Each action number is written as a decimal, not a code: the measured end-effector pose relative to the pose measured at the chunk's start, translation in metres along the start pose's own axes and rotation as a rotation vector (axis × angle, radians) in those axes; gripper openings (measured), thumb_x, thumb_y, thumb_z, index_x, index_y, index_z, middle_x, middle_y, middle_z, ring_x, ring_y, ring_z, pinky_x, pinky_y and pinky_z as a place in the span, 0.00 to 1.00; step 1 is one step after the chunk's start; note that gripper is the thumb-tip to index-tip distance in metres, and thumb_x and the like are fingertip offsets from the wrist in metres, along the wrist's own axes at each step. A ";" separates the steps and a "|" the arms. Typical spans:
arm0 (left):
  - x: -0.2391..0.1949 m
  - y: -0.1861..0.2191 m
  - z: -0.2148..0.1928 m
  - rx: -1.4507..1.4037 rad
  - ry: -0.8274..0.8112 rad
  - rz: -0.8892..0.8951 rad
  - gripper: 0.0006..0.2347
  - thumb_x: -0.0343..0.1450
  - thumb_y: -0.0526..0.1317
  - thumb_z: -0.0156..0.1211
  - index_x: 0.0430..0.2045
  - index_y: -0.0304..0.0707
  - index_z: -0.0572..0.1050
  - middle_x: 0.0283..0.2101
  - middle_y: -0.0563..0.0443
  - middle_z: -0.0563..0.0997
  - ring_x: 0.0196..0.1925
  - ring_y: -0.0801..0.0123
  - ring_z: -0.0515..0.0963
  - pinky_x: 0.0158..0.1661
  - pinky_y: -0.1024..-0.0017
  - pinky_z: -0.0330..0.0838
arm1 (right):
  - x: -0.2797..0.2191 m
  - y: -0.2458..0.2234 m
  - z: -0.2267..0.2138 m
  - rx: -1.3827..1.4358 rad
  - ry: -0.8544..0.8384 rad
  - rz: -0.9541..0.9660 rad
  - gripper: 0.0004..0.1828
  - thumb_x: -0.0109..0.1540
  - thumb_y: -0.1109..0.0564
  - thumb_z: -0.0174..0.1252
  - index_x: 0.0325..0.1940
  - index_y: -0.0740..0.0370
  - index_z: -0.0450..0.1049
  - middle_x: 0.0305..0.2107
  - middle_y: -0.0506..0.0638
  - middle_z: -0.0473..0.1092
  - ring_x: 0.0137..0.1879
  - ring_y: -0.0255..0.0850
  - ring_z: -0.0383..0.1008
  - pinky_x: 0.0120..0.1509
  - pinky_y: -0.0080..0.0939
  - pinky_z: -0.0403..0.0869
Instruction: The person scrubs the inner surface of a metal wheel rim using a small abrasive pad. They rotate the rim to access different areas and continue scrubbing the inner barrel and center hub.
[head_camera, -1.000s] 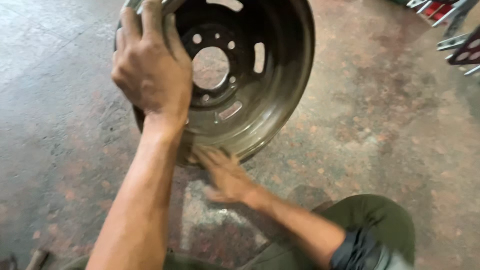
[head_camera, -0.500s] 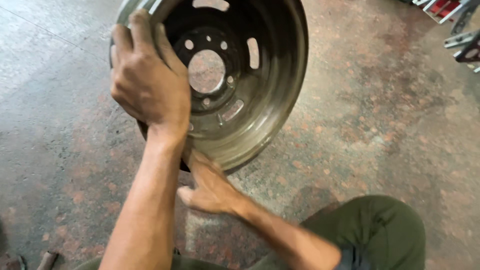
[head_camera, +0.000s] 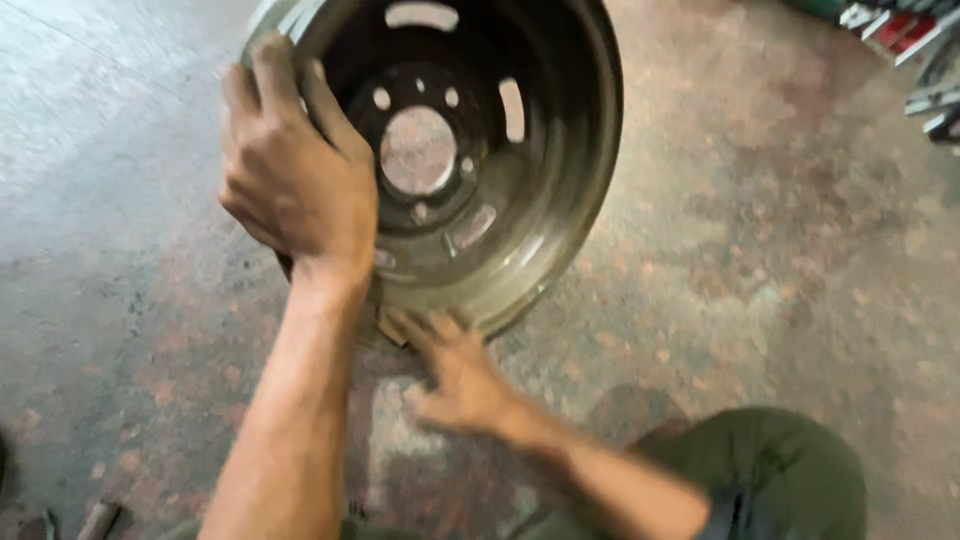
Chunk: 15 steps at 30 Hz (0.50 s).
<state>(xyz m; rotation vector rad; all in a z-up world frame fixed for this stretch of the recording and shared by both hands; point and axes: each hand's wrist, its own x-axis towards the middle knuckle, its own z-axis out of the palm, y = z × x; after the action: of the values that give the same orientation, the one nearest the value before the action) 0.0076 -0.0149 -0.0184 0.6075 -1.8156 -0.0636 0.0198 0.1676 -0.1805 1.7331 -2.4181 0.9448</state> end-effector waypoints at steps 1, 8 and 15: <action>-0.001 0.002 -0.001 -0.032 -0.022 -0.004 0.07 0.81 0.39 0.55 0.51 0.41 0.74 0.50 0.48 0.80 0.44 0.55 0.86 0.37 0.61 0.79 | -0.003 0.022 -0.020 -0.069 -0.023 -0.109 0.55 0.40 0.54 0.70 0.71 0.62 0.60 0.65 0.63 0.59 0.68 0.67 0.62 0.69 0.72 0.59; -0.003 0.007 -0.006 -0.047 -0.068 -0.028 0.08 0.82 0.40 0.57 0.54 0.43 0.75 0.50 0.48 0.81 0.45 0.57 0.84 0.39 0.62 0.79 | 0.006 0.138 -0.148 -1.113 -0.275 0.047 0.32 0.55 0.59 0.61 0.65 0.53 0.67 0.70 0.53 0.59 0.79 0.47 0.56 0.83 0.61 0.54; 0.000 0.043 0.008 0.046 0.020 0.035 0.08 0.80 0.41 0.57 0.52 0.45 0.74 0.51 0.44 0.78 0.49 0.55 0.83 0.41 0.61 0.77 | -0.022 0.015 -0.017 0.104 -0.094 0.101 0.60 0.43 0.54 0.71 0.77 0.63 0.53 0.69 0.64 0.55 0.74 0.63 0.56 0.78 0.67 0.53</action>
<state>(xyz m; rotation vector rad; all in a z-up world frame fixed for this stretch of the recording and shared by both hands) -0.0153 0.0200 -0.0065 0.6063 -1.8115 0.0078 0.0101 0.1977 -0.1813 1.7405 -2.5811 1.0412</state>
